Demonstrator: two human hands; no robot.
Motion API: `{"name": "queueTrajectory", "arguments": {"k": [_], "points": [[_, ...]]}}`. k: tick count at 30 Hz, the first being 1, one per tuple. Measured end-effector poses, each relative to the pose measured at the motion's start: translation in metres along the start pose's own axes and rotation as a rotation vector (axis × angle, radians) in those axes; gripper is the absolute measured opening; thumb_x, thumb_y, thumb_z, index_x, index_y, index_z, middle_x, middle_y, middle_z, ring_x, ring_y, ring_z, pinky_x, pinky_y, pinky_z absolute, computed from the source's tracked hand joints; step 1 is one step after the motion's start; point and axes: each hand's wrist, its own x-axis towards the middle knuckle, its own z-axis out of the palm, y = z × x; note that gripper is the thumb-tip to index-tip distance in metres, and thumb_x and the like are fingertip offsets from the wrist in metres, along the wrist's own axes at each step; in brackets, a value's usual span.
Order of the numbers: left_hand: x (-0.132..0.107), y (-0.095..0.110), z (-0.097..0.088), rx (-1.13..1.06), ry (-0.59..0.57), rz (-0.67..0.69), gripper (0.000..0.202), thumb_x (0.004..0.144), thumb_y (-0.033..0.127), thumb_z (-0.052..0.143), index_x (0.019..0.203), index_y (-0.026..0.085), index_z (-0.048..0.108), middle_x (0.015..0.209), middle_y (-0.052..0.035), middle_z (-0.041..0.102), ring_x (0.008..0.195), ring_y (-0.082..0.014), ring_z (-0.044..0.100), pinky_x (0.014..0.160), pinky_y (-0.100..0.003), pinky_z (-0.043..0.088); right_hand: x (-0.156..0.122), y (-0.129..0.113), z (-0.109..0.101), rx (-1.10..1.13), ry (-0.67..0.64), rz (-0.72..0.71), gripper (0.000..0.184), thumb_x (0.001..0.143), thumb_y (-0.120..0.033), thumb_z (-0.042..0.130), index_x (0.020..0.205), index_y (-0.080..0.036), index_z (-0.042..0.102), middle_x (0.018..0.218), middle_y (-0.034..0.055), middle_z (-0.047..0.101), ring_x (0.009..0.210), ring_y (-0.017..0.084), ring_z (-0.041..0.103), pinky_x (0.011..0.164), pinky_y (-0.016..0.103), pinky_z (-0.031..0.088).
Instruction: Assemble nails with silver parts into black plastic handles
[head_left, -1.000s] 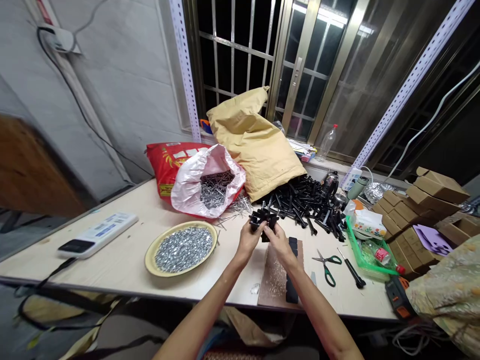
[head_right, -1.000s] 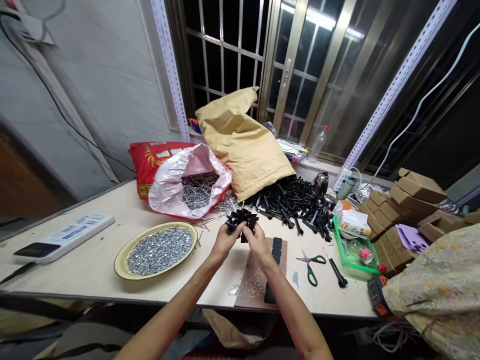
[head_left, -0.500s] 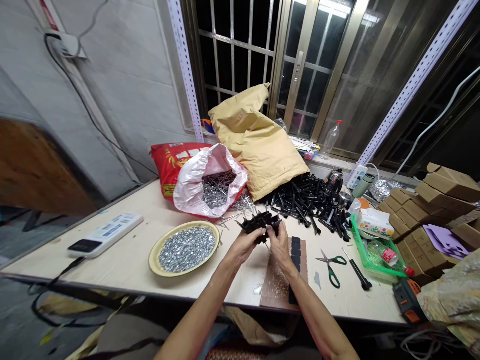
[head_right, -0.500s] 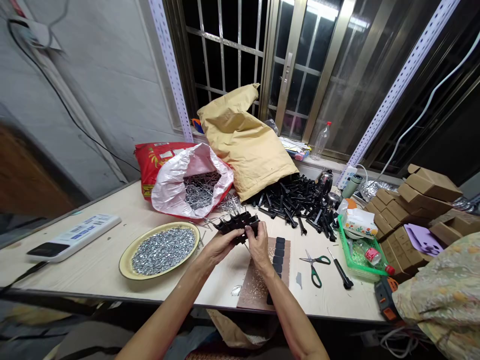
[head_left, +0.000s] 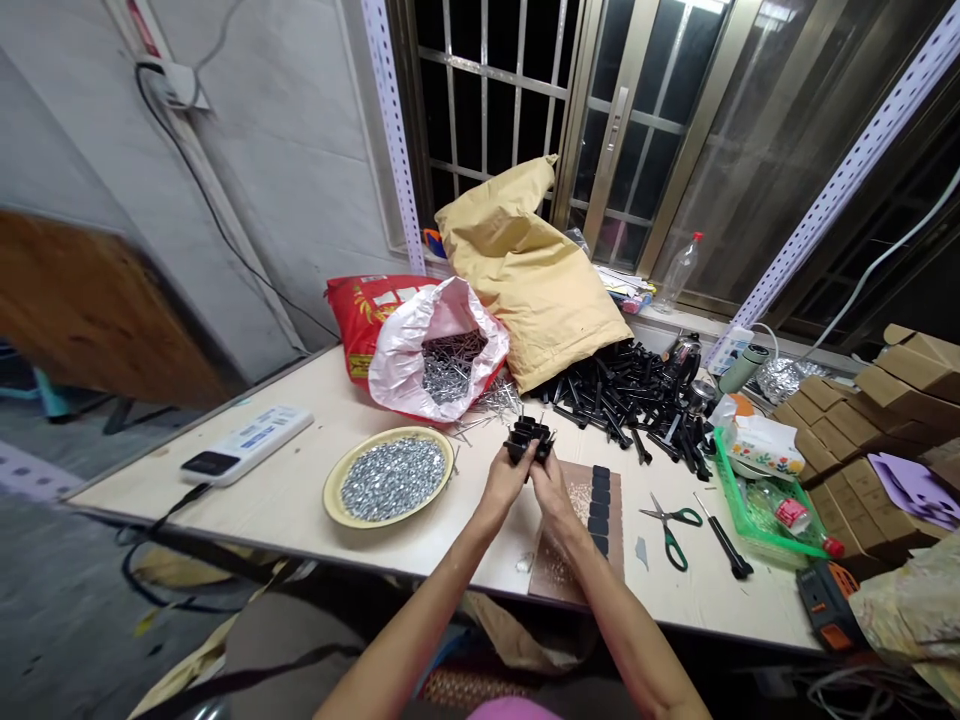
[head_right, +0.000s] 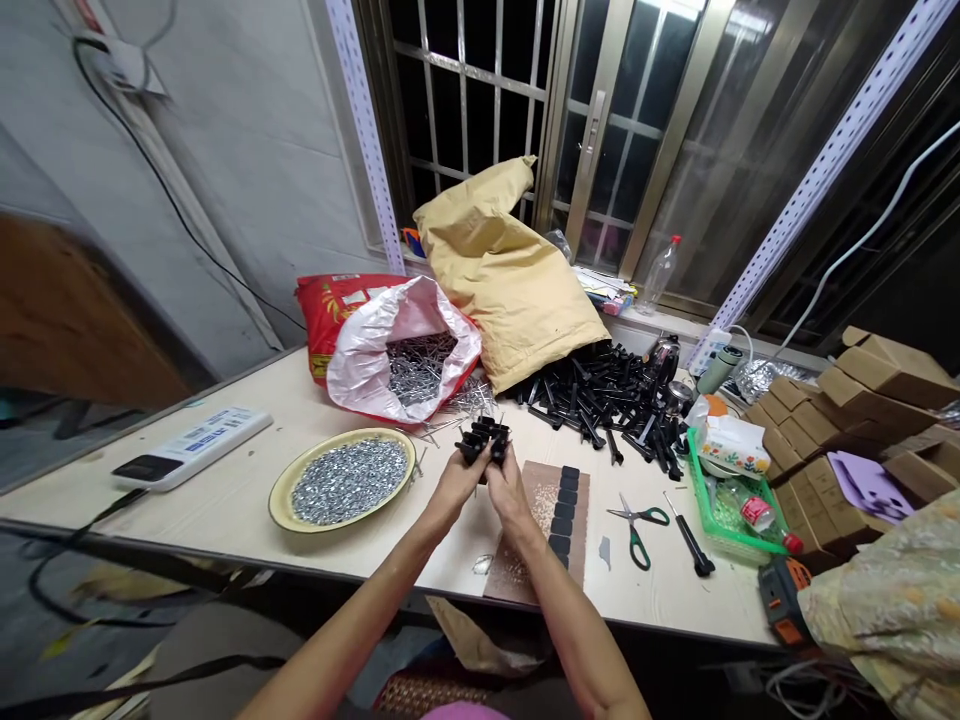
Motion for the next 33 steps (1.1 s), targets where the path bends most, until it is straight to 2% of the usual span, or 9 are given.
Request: {"name": "queueTrajectory", "arguments": {"k": [3,9,12,16,18,22,26,30,33], "points": [[-0.005,0.001,0.001,-0.014,-0.012,0.034,0.043,0.059,0.045,0.072,0.087,0.014,0.064,0.094,-0.0103,0.070,0.097,-0.0263,0.062,0.086,-0.036,0.046,0.000,0.002,0.001,0.017,0.127,-0.021,0.040,0.077,-0.046,0.054,0.105,-0.018,0.059,0.092,0.0061,0.067,0.092,0.022,0.060,0.085,0.034,0.047],[-0.012,0.006,0.009,-0.099,-0.075,0.134,0.050,0.055,0.038,0.077,0.097,0.018,0.060,0.107,-0.0088,0.066,0.110,-0.0245,0.057,0.097,-0.035,0.040,-0.012,-0.010,0.002,-0.081,0.142,-0.155,0.038,0.078,-0.048,0.055,0.105,-0.021,0.059,0.093,0.0064,0.066,0.094,0.021,0.058,0.086,0.033,0.046],[-0.008,0.006,0.013,-0.146,-0.053,0.035,0.050,0.057,0.045,0.074,0.095,0.016,0.060,0.104,-0.0110,0.067,0.105,-0.0255,0.060,0.094,-0.038,0.043,-0.011,-0.011,0.004,-0.063,0.180,-0.104,0.036,0.080,-0.047,0.051,0.104,-0.021,0.060,0.093,0.0063,0.065,0.097,0.022,0.058,0.089,0.034,0.045],[-0.002,0.002,0.011,-0.167,-0.033,-0.022,0.057,0.044,0.038,0.081,0.092,0.016,0.060,0.097,-0.0089,0.069,0.095,-0.0241,0.064,0.087,-0.037,0.047,-0.004,-0.005,0.000,-0.088,0.057,-0.081,0.035,0.081,-0.040,0.048,0.109,-0.022,0.060,0.097,0.0069,0.065,0.104,0.023,0.056,0.094,0.038,0.044],[0.002,0.000,0.008,-0.224,0.025,-0.022,0.058,0.039,0.032,0.083,0.091,0.017,0.062,0.094,-0.0068,0.070,0.093,-0.0226,0.064,0.085,-0.035,0.048,0.000,-0.001,-0.003,-0.181,0.005,-0.110,0.038,0.078,-0.033,0.050,0.113,-0.023,0.060,0.110,0.0072,0.062,0.118,0.024,0.048,0.104,0.041,0.034],[0.010,-0.002,0.001,-0.334,0.174,-0.063,0.041,0.045,0.036,0.078,0.077,0.014,0.066,0.077,-0.0061,0.070,0.078,-0.0219,0.066,0.077,-0.035,0.050,0.002,0.006,-0.007,-0.308,-0.169,-0.139,0.057,0.065,-0.020,0.056,0.122,-0.025,0.057,0.140,0.0026,0.043,0.137,0.023,0.023,0.115,0.042,0.012],[0.010,-0.004,-0.003,-0.290,0.291,-0.006,0.036,0.052,0.035,0.074,0.081,0.015,0.065,0.079,-0.0052,0.070,0.080,-0.0212,0.065,0.077,-0.034,0.049,-0.003,0.005,-0.009,-0.027,-0.258,0.017,0.067,0.061,-0.020,0.058,0.128,-0.026,0.051,0.144,0.0022,0.038,0.135,0.024,0.029,0.108,0.043,0.030],[0.005,-0.002,-0.005,0.005,0.411,0.277,0.030,0.059,0.035,0.069,0.083,0.018,0.062,0.080,-0.0056,0.069,0.081,-0.0232,0.065,0.077,-0.036,0.050,-0.010,-0.004,-0.020,0.161,-0.093,0.118,0.066,0.063,-0.026,0.065,0.127,-0.030,0.049,0.140,0.0049,0.043,0.125,0.026,0.045,0.096,0.041,0.042],[0.004,-0.003,-0.006,0.105,0.411,0.351,0.027,0.057,0.030,0.070,0.079,0.020,0.059,0.076,-0.0048,0.067,0.082,-0.0244,0.064,0.077,-0.037,0.050,-0.017,-0.011,-0.031,0.144,0.017,0.108,0.060,0.064,-0.027,0.067,0.122,-0.028,0.053,0.136,0.0074,0.047,0.108,0.024,0.059,0.089,0.037,0.045]]}}
